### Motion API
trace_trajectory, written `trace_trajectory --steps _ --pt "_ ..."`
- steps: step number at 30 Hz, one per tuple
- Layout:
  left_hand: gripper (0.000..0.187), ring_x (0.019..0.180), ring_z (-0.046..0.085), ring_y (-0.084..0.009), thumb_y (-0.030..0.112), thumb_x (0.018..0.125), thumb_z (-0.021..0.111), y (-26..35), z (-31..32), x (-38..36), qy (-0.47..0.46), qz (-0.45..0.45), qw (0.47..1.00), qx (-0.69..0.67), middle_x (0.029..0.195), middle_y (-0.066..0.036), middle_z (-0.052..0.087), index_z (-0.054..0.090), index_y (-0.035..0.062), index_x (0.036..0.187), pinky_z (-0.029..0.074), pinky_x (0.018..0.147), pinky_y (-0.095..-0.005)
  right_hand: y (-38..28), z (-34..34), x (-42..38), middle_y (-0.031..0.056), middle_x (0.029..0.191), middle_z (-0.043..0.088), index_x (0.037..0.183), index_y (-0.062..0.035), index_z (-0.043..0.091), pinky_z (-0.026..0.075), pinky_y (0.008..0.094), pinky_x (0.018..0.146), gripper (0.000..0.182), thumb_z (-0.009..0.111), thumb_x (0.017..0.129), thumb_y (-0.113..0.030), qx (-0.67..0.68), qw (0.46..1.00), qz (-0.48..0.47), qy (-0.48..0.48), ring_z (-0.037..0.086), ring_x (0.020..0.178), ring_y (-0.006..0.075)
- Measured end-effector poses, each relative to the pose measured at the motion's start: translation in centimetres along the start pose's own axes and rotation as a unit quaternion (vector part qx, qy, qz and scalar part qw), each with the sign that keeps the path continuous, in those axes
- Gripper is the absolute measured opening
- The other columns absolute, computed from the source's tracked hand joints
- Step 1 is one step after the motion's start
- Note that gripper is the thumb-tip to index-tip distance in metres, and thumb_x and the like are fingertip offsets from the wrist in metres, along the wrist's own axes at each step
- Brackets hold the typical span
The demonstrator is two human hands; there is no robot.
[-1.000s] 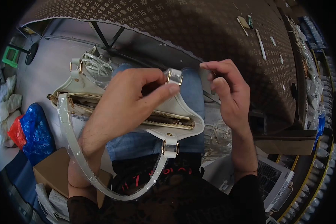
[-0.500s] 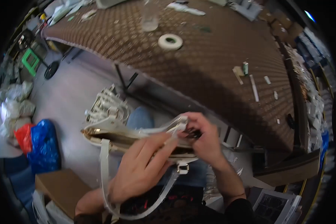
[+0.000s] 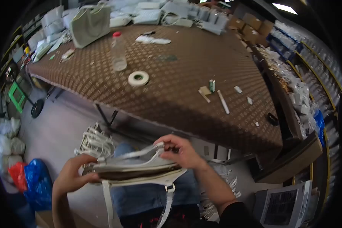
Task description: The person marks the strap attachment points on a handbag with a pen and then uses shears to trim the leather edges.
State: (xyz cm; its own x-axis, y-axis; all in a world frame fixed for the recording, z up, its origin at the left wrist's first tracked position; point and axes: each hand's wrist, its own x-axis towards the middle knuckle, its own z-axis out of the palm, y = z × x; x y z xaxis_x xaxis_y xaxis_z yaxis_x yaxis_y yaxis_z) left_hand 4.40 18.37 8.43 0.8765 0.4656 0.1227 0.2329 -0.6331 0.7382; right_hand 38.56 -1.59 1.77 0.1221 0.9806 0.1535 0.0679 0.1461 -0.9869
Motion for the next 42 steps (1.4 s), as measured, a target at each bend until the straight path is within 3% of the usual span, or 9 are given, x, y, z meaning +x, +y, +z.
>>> trace_trajectory --steps 3,4,7,10,13,21,23,33,42 --pt "0.033 0.063 0.044 -0.0239 0.022 0.094 0.074 2.2 2.0 2.9 -0.088 -0.152 0.984 0.013 0.069 -0.018 0.049 0.056 -0.0041 0.087 0.043 0.061 -0.0380 -0.5 -0.5 -0.6 0.0017 0.105 0.072 0.133 -0.0060 0.060 0.049 0.0215 0.081 0.043 0.072 0.092 0.000 -0.017 0.999 0.018 0.039 0.065 0.096 0.0066" --pt "0.028 0.066 0.039 -0.0087 0.016 0.093 0.074 2.1 2.3 3.6 -0.083 -0.129 0.988 0.005 0.066 -0.008 0.047 0.056 -0.0047 0.085 0.040 0.056 -0.0326 -0.6 -0.7 -0.9 -0.0006 0.100 0.071 0.134 -0.0070 0.060 0.047 0.0197 0.078 0.045 0.073 0.091 0.000 -0.026 0.996 0.040 0.073 0.063 0.090 0.0046" --pt "0.032 0.069 0.036 -0.0051 0.014 0.096 0.073 2.2 4.2 4.3 -0.081 -0.162 0.979 -0.088 0.070 0.003 0.039 0.051 -0.0042 0.082 0.034 0.057 -0.0274 -2.8 -0.5 -2.1 -0.0007 0.106 0.061 0.140 -0.0072 0.058 0.042 0.0186 0.078 0.055 0.077 0.088 -0.011 -0.200 0.960 0.022 0.193 0.050 0.088 0.0047" --pt "0.029 0.070 0.036 -0.0044 0.014 0.096 0.074 3.3 5.4 4.8 -0.115 -0.195 0.967 -0.118 0.071 0.004 0.041 0.055 -0.0045 0.085 0.034 0.057 -0.0261 -5.8 -0.1 -2.5 0.0061 0.116 0.056 0.140 -0.0058 0.060 0.043 0.0262 0.085 0.047 0.064 0.096 -0.021 -0.226 0.957 -0.056 0.175 0.051 0.095 0.0122" --pt "0.025 0.070 0.040 -0.0039 0.014 0.096 0.074 3.7 5.6 5.7 -0.153 -0.201 0.961 -0.110 0.072 0.004 0.048 0.061 -0.0054 0.090 0.036 0.058 -0.0249 -8.1 4.2 -1.3 0.0078 0.108 0.057 0.132 0.0010 0.065 0.044 0.0257 0.087 0.037 0.053 0.099 -0.009 -0.349 0.926 -0.047 0.135 0.056 0.094 0.0143" --pt "0.026 0.085 0.061 -0.0030 0.014 0.100 0.069 1.5 5.7 6.3 -0.199 -0.207 0.921 -0.263 0.097 -0.002 0.072 0.068 -0.0077 0.115 0.049 0.073 -0.0212 -3.0 8.2 -0.3 0.0077 0.099 0.065 0.115 -0.0022 0.068 0.050 0.0274 0.077 0.024 0.072 0.092 -0.003 -0.278 0.951 -0.031 0.129 0.063 0.085 0.0165" --pt "0.026 0.085 0.059 -0.0026 0.015 0.101 0.068 0.8 5.8 6.5 -0.199 -0.203 0.918 -0.276 0.096 0.000 0.071 0.068 -0.0072 0.114 0.049 0.073 -0.0211 -2.0 8.2 -0.2 0.0113 0.096 0.064 0.115 -0.0017 0.066 0.051 0.0353 0.069 0.029 0.075 0.087 -0.002 -0.298 0.938 -0.089 0.150 0.066 0.084 0.0255" --pt "0.027 0.072 0.038 -0.0009 0.020 0.101 0.069 1.8 5.5 6.7 -0.196 -0.192 0.921 -0.278 0.077 0.009 0.041 0.057 0.0010 0.085 0.034 0.061 -0.0224 -0.7 8.1 0.6 0.0116 0.096 0.069 0.106 -0.0023 0.071 0.053 0.0365 0.072 0.025 0.078 0.082 -0.003 -0.349 0.914 -0.142 0.150 0.067 0.086 0.0286" --pt "0.026 0.071 0.038 -0.0011 0.019 0.101 0.068 1.3 5.9 6.7 -0.198 -0.180 0.922 -0.279 0.076 0.009 0.042 0.058 0.0009 0.085 0.034 0.061 -0.0226 -0.5 7.9 0.7 0.0102 0.094 0.069 0.104 -0.0034 0.073 0.053 0.0362 0.072 0.024 0.079 0.081 -0.003 -0.349 0.912 -0.148 0.156 0.067 0.085 0.0273"
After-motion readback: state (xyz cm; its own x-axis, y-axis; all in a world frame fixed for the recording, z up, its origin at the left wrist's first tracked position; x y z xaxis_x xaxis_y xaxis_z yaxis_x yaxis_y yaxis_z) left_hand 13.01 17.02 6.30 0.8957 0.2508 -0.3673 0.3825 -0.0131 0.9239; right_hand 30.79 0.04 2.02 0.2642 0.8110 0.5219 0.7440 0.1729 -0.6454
